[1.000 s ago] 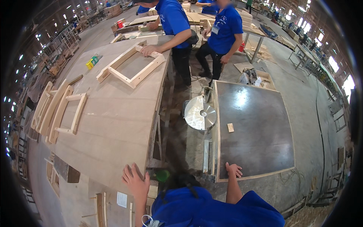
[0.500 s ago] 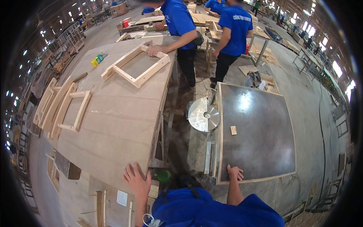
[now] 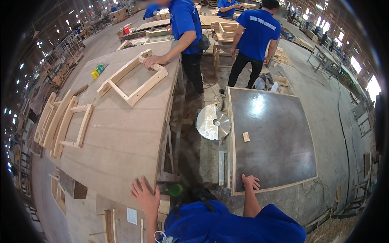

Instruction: The person assembles wooden chair frames by hand in a workshop. They repeatedly pick up frame components, align them on a workbench, insert dowels into pre-drilled holes, and place completed frames aside. The process is repeated multiple times with consistent handling of the same frame parts.

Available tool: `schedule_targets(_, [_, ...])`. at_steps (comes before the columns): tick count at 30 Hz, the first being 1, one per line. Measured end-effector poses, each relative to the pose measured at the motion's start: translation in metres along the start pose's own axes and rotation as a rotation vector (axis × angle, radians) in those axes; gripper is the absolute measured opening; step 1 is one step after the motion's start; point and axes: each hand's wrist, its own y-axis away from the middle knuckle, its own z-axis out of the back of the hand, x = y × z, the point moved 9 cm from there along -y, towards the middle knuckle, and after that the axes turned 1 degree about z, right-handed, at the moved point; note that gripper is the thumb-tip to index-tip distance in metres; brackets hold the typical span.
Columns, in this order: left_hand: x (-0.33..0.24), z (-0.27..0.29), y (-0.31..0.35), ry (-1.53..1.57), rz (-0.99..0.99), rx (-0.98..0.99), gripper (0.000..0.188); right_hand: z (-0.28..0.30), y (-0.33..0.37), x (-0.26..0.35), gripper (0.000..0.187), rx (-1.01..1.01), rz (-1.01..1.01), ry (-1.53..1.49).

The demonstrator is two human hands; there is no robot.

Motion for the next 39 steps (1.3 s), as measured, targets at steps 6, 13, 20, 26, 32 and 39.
schedule_targets(6, [0.001, -0.001, 0.003, -0.003, -0.013, -0.015, 0.071, 0.001, -0.001, 0.002, 0.132, -0.016, 0.015, 0.032])
schedule_targets(13, [-0.010, 0.001, -0.051, 0.210, -0.034, 0.004, 0.067, -0.002, -0.003, 0.001, 0.128, -0.021, -0.004, 0.038])
schedule_targets(20, [-0.021, -0.048, -0.320, 0.104, -0.328, -0.294, 0.067, -0.005, 0.008, 0.005, 0.129, 0.030, -0.084, 0.220])
schedule_targets(26, [-0.039, -0.104, -0.377, -0.165, -0.211, -0.038, 0.066, -0.001, 0.007, 0.001, 0.133, 0.034, -0.054, 0.111])
schedule_targets(32, [-0.086, -0.055, -0.255, 0.008, -0.394, -0.141, 0.064, -0.002, -0.003, -0.015, 0.128, 0.022, -0.076, 0.045])
schedule_targets(39, [-0.056, -0.006, -0.113, 0.067, -0.506, -0.001, 0.062, 0.018, 0.034, 0.001, 0.078, -0.143, 0.569, -0.166])
